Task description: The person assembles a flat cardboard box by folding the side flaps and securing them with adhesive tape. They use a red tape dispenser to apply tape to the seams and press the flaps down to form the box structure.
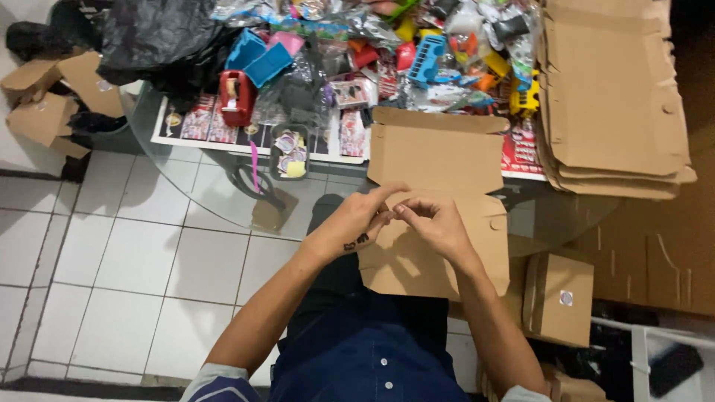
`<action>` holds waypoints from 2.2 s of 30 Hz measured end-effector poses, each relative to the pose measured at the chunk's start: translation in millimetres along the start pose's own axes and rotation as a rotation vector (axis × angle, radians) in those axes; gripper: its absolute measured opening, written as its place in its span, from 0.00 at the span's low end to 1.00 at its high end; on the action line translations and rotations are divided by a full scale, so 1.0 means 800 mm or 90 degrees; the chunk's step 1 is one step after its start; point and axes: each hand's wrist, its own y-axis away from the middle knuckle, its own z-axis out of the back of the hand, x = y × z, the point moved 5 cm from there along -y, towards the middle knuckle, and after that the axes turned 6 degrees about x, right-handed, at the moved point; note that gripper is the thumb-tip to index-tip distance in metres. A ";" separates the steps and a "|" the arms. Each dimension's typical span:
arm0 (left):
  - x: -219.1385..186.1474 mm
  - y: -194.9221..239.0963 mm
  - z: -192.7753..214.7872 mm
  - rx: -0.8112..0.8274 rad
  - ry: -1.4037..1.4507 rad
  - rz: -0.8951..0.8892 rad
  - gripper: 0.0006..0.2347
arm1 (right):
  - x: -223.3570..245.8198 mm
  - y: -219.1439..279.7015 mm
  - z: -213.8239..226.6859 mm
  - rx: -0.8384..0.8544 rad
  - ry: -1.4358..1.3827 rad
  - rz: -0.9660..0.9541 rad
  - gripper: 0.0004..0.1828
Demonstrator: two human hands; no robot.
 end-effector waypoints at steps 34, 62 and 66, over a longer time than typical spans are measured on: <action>0.089 -0.055 -0.028 -0.078 0.033 0.283 0.08 | -0.052 -0.039 0.033 -0.119 0.189 -0.054 0.11; 0.052 -0.053 0.000 -0.079 0.064 0.368 0.14 | -0.085 -0.062 0.035 -0.027 0.236 -0.074 0.13; 0.059 -0.048 -0.006 -0.046 0.060 0.359 0.13 | -0.078 -0.064 0.033 -0.009 0.249 -0.077 0.12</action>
